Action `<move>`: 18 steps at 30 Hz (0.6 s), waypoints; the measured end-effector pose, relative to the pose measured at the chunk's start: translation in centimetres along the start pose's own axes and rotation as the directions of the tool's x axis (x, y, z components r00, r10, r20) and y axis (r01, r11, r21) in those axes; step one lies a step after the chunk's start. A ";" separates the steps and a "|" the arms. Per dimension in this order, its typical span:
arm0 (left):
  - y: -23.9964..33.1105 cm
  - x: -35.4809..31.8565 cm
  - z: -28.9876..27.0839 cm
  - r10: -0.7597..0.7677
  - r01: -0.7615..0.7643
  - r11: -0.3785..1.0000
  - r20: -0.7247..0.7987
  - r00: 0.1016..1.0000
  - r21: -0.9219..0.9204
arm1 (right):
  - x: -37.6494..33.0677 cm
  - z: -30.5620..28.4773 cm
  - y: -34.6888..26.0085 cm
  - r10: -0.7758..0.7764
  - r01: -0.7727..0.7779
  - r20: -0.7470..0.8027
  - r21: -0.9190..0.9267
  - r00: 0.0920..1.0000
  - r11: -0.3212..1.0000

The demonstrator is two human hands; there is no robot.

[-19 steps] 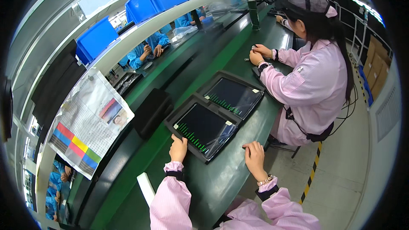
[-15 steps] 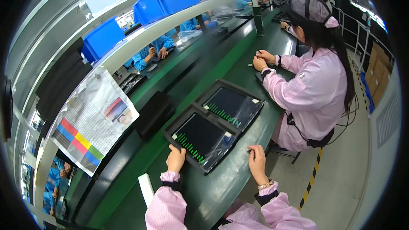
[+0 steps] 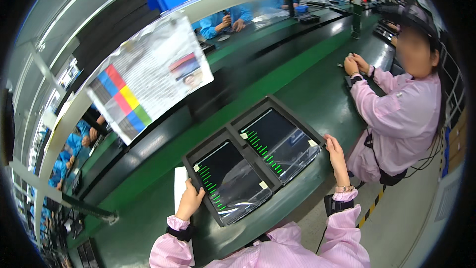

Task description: The recorder is testing tablet screens on an assembly line, checking color bars, text clarity, and touch response.

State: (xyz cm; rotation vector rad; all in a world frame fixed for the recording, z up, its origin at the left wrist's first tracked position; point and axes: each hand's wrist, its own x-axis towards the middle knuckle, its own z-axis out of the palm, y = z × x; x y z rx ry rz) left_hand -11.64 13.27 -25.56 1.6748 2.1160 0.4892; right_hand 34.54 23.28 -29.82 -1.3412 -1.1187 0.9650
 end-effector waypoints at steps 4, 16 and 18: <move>-2.9 -2.9 -2.4 -0.071 0.071 0.997 -0.001 0.997 -0.017 | -1.0 4.1 -1.3 0.011 -0.002 0.174 -0.047 0.985 0.999; -11.2 -10.5 -8.0 0.003 0.015 0.997 -0.238 0.971 0.071 | -5.9 9.6 -2.2 -0.007 0.067 0.272 -0.212 0.962 0.975; -11.8 -13.0 -8.8 0.094 -0.057 0.990 -0.316 0.944 0.126 | -6.2 10.0 -2.9 0.005 0.049 0.257 -0.203 0.966 0.978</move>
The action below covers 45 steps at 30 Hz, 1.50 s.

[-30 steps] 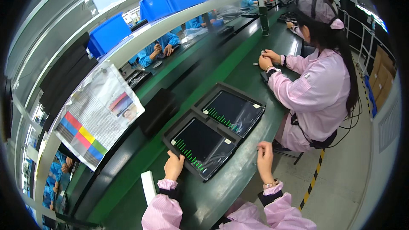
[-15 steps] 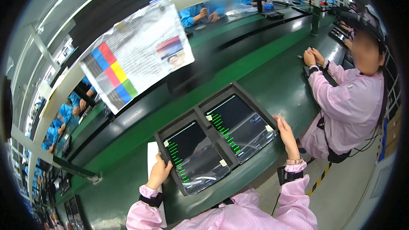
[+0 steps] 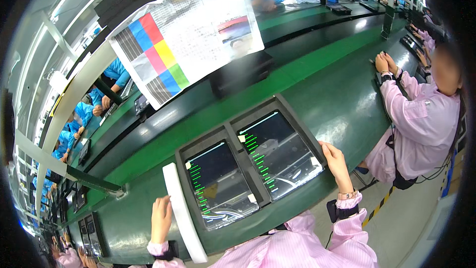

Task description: The recorder is testing tablet screens on an assembly line, checking color bars, text clarity, and touch response.

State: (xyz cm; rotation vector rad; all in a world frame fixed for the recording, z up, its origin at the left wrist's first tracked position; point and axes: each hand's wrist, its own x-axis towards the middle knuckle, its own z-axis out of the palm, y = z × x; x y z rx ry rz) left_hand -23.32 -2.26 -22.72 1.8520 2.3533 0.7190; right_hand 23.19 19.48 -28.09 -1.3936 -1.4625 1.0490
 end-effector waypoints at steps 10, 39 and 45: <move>0.8 -5.2 1.2 -0.142 0.214 0.940 0.264 0.954 -0.266 | 0.9 -0.1 -0.3 0.011 -0.010 0.008 -0.092 1.000 0.996; 5.6 3.3 0.6 0.184 -0.177 0.982 0.116 0.976 -0.073 | 1.8 -0.7 -3.0 -0.051 0.077 0.074 -0.397 0.996 0.915; 5.0 3.9 0.7 0.155 -0.149 0.987 0.120 0.981 -0.059 | 2.9 -0.7 -4.6 -0.033 0.125 0.191 -0.494 0.981 0.860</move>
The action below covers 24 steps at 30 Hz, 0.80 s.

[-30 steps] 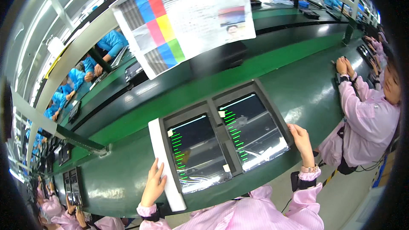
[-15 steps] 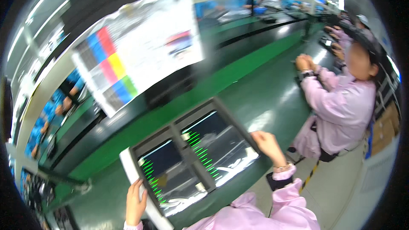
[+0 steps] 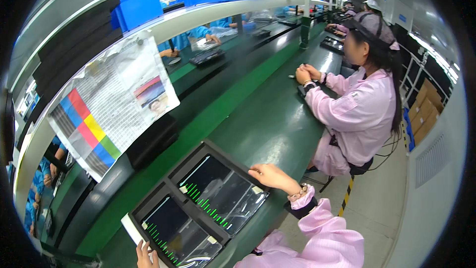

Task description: The recorder is testing tablet screens on an assembly line, checking color bars, text clarity, and touch response.

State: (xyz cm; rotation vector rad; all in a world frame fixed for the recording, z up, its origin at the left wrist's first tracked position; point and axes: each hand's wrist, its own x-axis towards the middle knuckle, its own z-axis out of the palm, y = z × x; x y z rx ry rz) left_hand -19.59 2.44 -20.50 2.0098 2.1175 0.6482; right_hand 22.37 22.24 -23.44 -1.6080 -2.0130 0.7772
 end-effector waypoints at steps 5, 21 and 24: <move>-0.1 0.0 0.0 -0.022 0.022 1.000 0.033 0.999 -0.011 | 1.3 -0.4 -1.9 -0.077 0.078 0.014 -0.036 0.997 0.996; -0.1 -0.4 0.1 -0.157 0.159 0.976 0.027 0.987 -0.148 | 3.2 0.8 -2.6 -0.073 0.073 0.125 0.005 0.989 0.997; -0.2 -0.2 0.1 -0.174 0.180 0.969 0.049 0.984 -0.168 | 3.2 0.6 -2.5 -0.018 0.009 0.107 0.085 0.994 0.996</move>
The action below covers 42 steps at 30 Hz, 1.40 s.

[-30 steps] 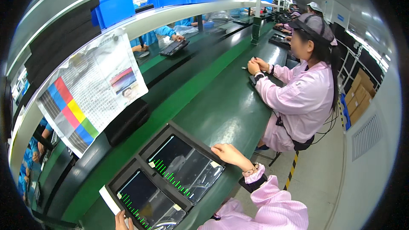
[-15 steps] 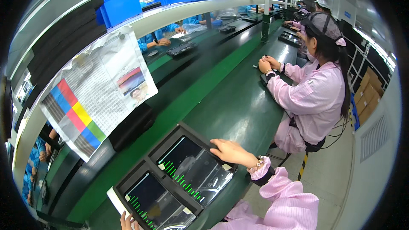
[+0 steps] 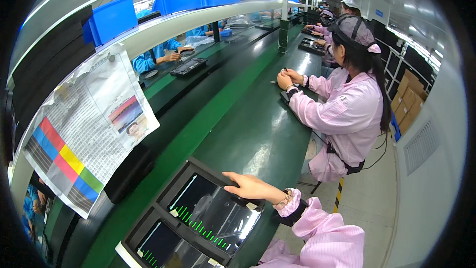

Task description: The recorder is testing tablet screens on an assembly line, checking color bars, text clarity, and touch response.

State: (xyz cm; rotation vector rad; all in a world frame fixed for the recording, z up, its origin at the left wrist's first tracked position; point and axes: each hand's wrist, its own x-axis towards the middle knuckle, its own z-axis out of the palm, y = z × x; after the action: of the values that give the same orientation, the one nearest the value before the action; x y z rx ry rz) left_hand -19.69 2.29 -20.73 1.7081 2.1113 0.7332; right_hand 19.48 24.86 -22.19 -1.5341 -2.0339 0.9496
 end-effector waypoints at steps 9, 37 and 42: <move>-1.2 -0.1 0.4 0.075 -0.074 0.996 -0.029 0.997 0.040 | 0.2 0.5 1.7 -0.012 0.013 -0.008 0.066 1.000 0.998; 1.0 -0.8 0.4 0.029 -0.025 0.998 -0.073 0.997 0.063 | -0.1 1.0 1.4 0.040 -0.018 -0.145 0.149 0.989 0.989; 0.1 -1.3 0.3 0.140 -0.130 0.986 -0.099 0.985 0.101 | 0.5 2.0 1.6 -0.048 0.058 -0.152 0.058 0.987 0.997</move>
State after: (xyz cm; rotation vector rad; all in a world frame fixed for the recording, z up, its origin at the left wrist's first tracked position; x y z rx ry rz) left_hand -19.10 1.10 -20.98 1.9184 2.1475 0.7894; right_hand 18.98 25.05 -24.77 -1.4654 -1.9127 0.8423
